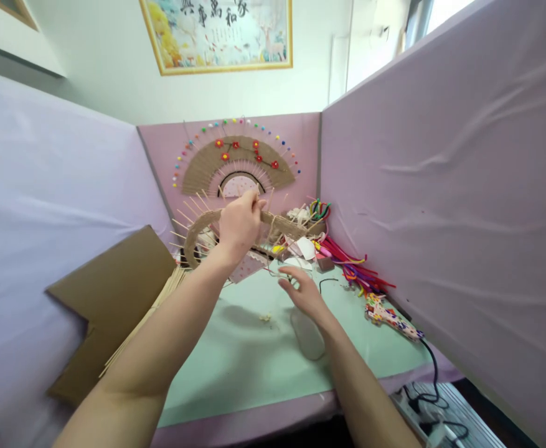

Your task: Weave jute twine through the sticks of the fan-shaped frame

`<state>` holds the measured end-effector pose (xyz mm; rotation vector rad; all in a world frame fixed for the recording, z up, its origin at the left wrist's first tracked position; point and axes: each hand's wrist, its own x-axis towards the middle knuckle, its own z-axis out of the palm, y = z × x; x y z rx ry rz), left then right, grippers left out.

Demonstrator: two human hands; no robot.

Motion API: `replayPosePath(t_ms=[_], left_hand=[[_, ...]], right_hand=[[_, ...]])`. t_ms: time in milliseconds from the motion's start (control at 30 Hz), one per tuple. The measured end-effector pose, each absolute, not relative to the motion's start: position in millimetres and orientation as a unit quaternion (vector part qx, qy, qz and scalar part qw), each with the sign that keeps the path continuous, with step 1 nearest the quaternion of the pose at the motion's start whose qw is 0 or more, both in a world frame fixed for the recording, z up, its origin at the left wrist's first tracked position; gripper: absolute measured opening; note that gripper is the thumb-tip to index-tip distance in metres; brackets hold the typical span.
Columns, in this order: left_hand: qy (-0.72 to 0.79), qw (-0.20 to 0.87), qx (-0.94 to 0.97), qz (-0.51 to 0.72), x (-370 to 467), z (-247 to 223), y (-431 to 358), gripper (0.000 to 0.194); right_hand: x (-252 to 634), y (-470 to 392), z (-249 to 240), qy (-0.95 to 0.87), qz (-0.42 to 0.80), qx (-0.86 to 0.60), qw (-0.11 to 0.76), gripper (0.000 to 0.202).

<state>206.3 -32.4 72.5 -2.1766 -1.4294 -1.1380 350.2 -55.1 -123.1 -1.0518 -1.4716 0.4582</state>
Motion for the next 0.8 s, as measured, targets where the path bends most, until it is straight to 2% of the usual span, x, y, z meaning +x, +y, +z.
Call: replayPosePath(t_ms=[133,233,367,567,800], left_hand=[[-0.483,0.132,-0.747,-0.437,201,71,-29,0.024],[-0.482,0.12,-0.742,-0.451,199,71,-29,0.023],[-0.479,0.112,-0.738,-0.461,196,70,-31,0.023],[-0.484,0.132,-0.74,-0.448,193,62,-30,0.024],[-0.49,0.149,-0.766,-0.389,202,50,-32,0.024]], right_hand=[[364,-58,-73,-0.462,0.138,-0.408,0.775,0.041],[361,-50,-40,-0.391,0.172,-0.326,0.843,0.045],[348,-36,-26,-0.386,0.217,-0.31,0.841,0.04],[341,-26,-49,-0.39,0.342,-0.305,0.798,0.035],[342,-32,-60,-0.356,0.411,-0.231,0.807,0.027]])
